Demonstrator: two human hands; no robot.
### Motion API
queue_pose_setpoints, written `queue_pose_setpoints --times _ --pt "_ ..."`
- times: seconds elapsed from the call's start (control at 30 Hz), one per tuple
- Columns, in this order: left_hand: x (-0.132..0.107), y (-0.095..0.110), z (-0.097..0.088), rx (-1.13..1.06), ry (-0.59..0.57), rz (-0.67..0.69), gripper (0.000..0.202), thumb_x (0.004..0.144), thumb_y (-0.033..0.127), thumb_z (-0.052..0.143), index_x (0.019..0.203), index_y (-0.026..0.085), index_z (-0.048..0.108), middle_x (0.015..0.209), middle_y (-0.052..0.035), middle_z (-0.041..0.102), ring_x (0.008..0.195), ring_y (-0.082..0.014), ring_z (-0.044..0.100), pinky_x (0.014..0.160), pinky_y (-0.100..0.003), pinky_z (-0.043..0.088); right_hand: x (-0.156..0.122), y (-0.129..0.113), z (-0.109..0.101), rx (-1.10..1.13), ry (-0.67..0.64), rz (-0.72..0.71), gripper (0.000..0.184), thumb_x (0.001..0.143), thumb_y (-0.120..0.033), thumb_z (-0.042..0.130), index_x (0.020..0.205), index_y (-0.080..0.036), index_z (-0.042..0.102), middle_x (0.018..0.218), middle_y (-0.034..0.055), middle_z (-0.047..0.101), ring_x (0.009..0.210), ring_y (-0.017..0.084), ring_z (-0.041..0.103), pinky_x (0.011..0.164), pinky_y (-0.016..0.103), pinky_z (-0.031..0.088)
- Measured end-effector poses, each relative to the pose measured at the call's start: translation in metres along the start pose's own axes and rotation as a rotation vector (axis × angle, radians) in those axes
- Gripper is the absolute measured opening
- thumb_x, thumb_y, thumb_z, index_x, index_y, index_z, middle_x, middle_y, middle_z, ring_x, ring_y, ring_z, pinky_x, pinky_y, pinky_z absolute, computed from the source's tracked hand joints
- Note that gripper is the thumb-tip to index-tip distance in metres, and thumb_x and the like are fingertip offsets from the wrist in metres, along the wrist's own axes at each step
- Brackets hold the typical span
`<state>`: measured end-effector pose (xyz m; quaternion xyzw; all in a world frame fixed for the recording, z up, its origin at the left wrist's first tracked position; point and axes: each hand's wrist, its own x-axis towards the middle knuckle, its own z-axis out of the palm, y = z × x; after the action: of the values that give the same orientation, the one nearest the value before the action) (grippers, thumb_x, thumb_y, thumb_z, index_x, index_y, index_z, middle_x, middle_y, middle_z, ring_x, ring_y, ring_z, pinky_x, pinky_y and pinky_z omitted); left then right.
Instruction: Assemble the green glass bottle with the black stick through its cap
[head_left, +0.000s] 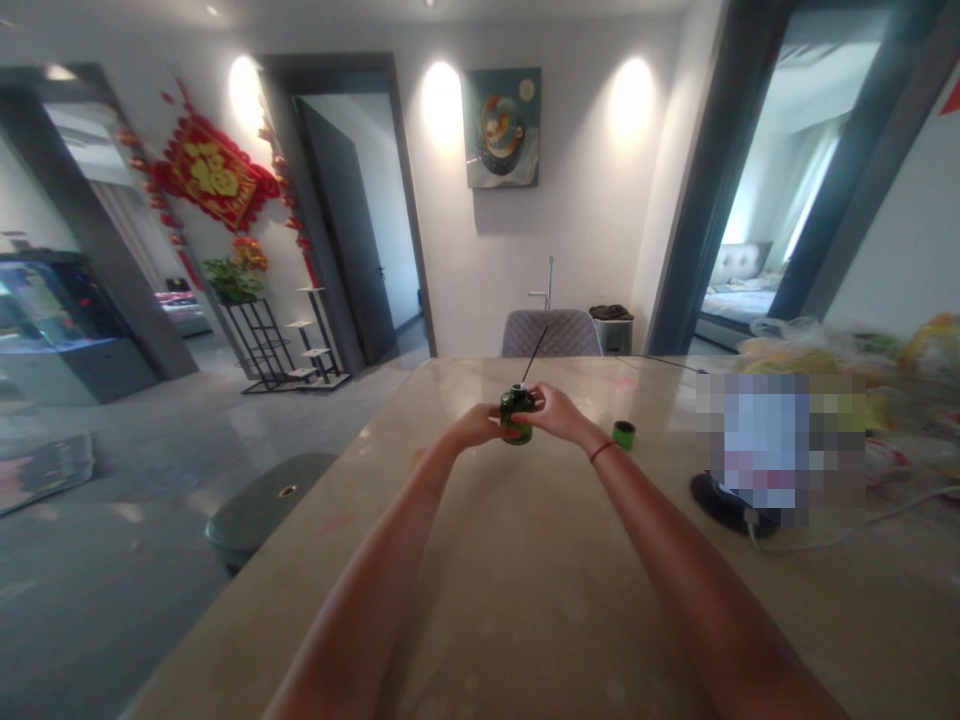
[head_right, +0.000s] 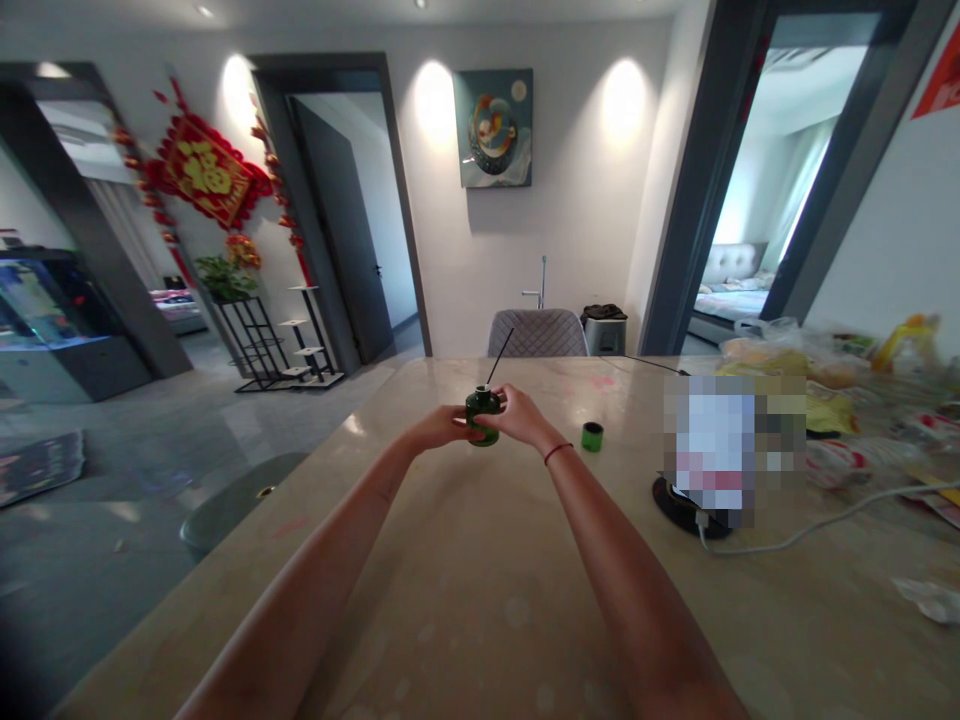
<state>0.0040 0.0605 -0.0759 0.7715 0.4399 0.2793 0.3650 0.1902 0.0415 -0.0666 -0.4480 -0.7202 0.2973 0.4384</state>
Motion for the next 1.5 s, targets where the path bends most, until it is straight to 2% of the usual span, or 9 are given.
queue_pose_setpoints --times 0.3,0.57,0.83,0.93,1.1,1.23,1.37,1.43,1.5 --pt "-0.002 -0.001 0.007 0.282 0.016 -0.047 0.042 0.057 0.038 0.073 0.092 0.017 0.07 0.084 -0.0028 0.071 0.078 -0.0198 0.061 0.069 -0.025 0.043 -0.001 0.01 0.002 -0.134 -0.037 -0.03 0.052 0.056 -0.033 0.077 0.098 -0.012 0.056 0.099 0.0114 0.065 0.082 0.018 0.063 0.071 0.03 0.049" --pt "-0.007 -0.001 0.009 0.421 -0.013 -0.046 0.038 0.056 0.042 0.073 0.086 0.019 0.072 0.084 -0.0031 0.071 0.077 -0.0207 0.062 0.07 -0.025 0.04 -0.005 0.009 0.0 -0.307 -0.112 -0.03 0.052 0.055 -0.034 0.078 0.098 -0.012 0.058 0.096 0.0116 0.066 0.084 0.021 0.063 0.072 0.029 0.046" --pt "-0.011 0.001 0.007 0.467 -0.068 -0.019 0.03 0.059 0.038 0.071 0.083 0.02 0.072 0.083 -0.003 0.072 0.077 -0.0199 0.063 0.071 -0.024 0.04 -0.005 0.006 0.0 -0.382 -0.154 -0.042 0.051 0.056 -0.032 0.077 0.1 -0.013 0.059 0.101 0.0144 0.066 0.092 0.025 0.061 0.076 0.031 0.045" --pt "-0.011 0.002 0.006 0.441 -0.111 0.006 0.03 0.062 0.033 0.068 0.088 0.019 0.071 0.087 -0.0036 0.072 0.079 -0.0199 0.063 0.072 -0.024 0.041 -0.005 0.007 0.0 -0.349 -0.177 -0.039 0.05 0.054 -0.028 0.079 0.098 -0.014 0.058 0.099 0.0125 0.066 0.089 0.024 0.061 0.074 0.03 0.045" --pt "-0.01 0.009 -0.001 0.397 -0.156 0.01 0.038 0.064 0.026 0.066 0.101 0.017 0.067 0.094 -0.0044 0.071 0.085 -0.0206 0.063 0.074 -0.024 0.043 -0.002 0.013 -0.001 -0.183 -0.322 -0.033 0.05 0.05 -0.022 0.079 0.094 -0.014 0.056 0.09 0.0051 0.065 0.081 0.019 0.061 0.068 0.027 0.046" --pt "-0.014 0.009 -0.007 0.318 -0.206 0.006 0.053 0.062 0.025 0.067 0.115 0.019 0.059 0.1 -0.0057 0.069 0.09 -0.021 0.063 0.077 -0.026 0.044 0.002 0.024 0.0 0.083 -0.419 0.005 0.049 0.052 -0.017 0.076 0.096 -0.015 0.055 0.095 0.0044 0.065 0.087 0.019 0.061 0.074 0.029 0.049" --pt "-0.028 -0.002 -0.003 0.2 -0.239 -0.069 0.069 0.063 0.024 0.066 0.129 0.015 0.046 0.117 -0.0128 0.062 0.098 -0.0234 0.061 0.079 -0.029 0.046 -0.002 0.044 0.007 0.279 -0.422 0.115 0.062 0.047 -0.014 0.077 0.104 -0.017 0.053 0.104 0.006 0.063 0.096 0.023 0.061 0.081 0.034 0.051" --pt "-0.038 -0.01 0.004 0.2 -0.21 -0.042 0.072 0.064 0.025 0.066 0.131 0.015 0.042 0.123 -0.0132 0.057 0.106 -0.0242 0.058 0.088 -0.032 0.044 -0.006 0.054 0.012 0.307 -0.415 0.097 0.062 0.046 -0.016 0.077 0.104 -0.017 0.054 0.103 0.0057 0.064 0.1 0.025 0.06 0.085 0.038 0.049" --pt "-0.048 -0.018 0.014 0.27 -0.108 0.037 0.068 0.065 0.028 0.066 0.129 0.017 0.045 0.128 -0.0115 0.054 0.114 -0.0251 0.052 0.098 -0.034 0.036 -0.01 0.062 0.017 0.283 -0.372 0.05 0.057 0.048 -0.019 0.076 0.101 -0.016 0.056 0.099 0.0047 0.066 0.099 0.026 0.061 0.086 0.04 0.049"
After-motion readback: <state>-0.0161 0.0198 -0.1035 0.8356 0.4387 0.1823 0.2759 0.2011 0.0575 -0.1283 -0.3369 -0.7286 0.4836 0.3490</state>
